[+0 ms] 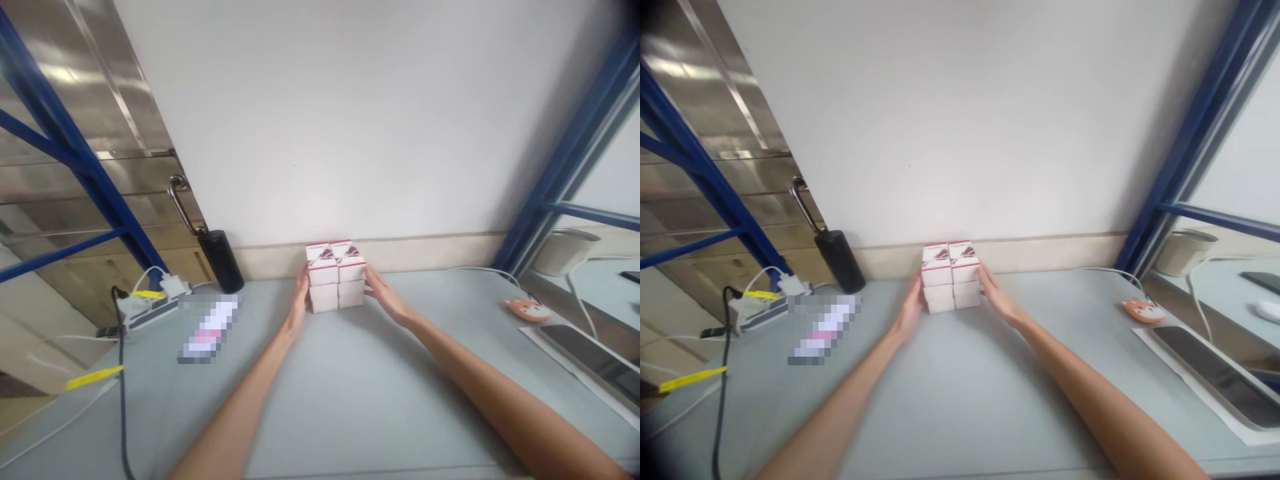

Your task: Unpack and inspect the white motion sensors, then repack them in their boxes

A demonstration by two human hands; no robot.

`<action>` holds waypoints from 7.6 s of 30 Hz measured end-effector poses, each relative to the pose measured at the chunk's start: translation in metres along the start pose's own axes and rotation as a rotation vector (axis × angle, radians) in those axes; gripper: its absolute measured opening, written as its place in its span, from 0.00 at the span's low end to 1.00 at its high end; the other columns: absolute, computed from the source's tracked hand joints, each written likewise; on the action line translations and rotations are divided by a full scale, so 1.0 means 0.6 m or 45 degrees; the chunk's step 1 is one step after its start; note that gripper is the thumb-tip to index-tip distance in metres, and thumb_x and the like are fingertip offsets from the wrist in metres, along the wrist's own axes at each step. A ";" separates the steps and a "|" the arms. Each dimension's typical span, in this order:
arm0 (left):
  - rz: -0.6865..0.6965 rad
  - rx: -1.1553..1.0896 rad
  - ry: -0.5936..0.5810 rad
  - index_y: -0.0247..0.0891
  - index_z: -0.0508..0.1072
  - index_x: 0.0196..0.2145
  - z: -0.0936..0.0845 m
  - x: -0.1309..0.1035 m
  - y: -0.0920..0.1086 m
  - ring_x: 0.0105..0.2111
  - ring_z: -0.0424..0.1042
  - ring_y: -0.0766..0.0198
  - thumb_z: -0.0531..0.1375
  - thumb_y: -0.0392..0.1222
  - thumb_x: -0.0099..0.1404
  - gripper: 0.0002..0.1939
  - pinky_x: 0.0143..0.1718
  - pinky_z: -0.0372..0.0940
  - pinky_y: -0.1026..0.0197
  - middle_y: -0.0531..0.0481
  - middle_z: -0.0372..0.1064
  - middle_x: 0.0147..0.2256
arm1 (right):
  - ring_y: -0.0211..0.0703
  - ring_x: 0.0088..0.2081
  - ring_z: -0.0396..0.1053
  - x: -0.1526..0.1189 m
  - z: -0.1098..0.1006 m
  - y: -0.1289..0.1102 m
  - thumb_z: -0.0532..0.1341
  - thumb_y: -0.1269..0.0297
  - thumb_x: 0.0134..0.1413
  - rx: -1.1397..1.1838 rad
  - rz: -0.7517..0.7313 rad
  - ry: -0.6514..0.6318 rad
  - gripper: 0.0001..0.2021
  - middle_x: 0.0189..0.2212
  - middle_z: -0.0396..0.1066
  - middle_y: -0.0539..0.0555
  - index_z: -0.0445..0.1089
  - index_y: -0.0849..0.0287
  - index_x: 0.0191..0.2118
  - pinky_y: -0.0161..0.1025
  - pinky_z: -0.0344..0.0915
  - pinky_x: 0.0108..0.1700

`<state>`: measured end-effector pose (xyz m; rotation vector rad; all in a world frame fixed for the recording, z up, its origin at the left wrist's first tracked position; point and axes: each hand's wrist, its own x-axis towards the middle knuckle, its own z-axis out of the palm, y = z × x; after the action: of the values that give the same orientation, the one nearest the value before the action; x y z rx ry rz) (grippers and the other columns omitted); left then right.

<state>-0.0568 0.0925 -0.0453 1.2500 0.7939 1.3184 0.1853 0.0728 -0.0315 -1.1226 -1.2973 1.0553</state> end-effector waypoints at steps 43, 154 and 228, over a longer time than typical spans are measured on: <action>0.287 0.433 -0.388 0.43 0.73 0.62 0.404 0.137 -0.058 0.65 0.68 0.40 0.76 0.56 0.56 0.39 0.71 0.55 0.38 0.39 0.74 0.60 | 0.56 0.56 0.70 0.013 -0.290 0.036 0.48 0.51 0.68 -0.482 -0.530 1.438 0.24 0.54 0.73 0.65 0.69 0.59 0.57 0.51 0.63 0.59; 1.007 1.454 -0.294 0.50 0.65 0.59 0.082 -0.071 0.031 0.51 0.77 0.57 0.65 0.42 0.71 0.22 0.48 0.74 0.55 0.47 0.73 0.55 | 0.49 0.40 0.71 -0.077 -0.061 -0.047 0.64 0.67 0.66 -1.039 -1.263 -0.013 0.10 0.41 0.74 0.56 0.75 0.51 0.51 0.48 0.69 0.43; 1.050 1.736 -0.250 0.48 0.72 0.56 0.062 -0.055 0.021 0.54 0.70 0.50 0.61 0.33 0.71 0.18 0.55 0.67 0.47 0.43 0.70 0.57 | 0.40 0.34 0.73 -0.081 -0.056 -0.017 0.57 0.54 0.73 -1.381 -0.562 -0.203 0.09 0.47 0.74 0.52 0.71 0.50 0.48 0.39 0.62 0.34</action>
<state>-0.0296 0.0506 -0.0322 2.9720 1.1205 1.1492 0.2179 0.0227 -0.0284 -1.4068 -2.2190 0.0368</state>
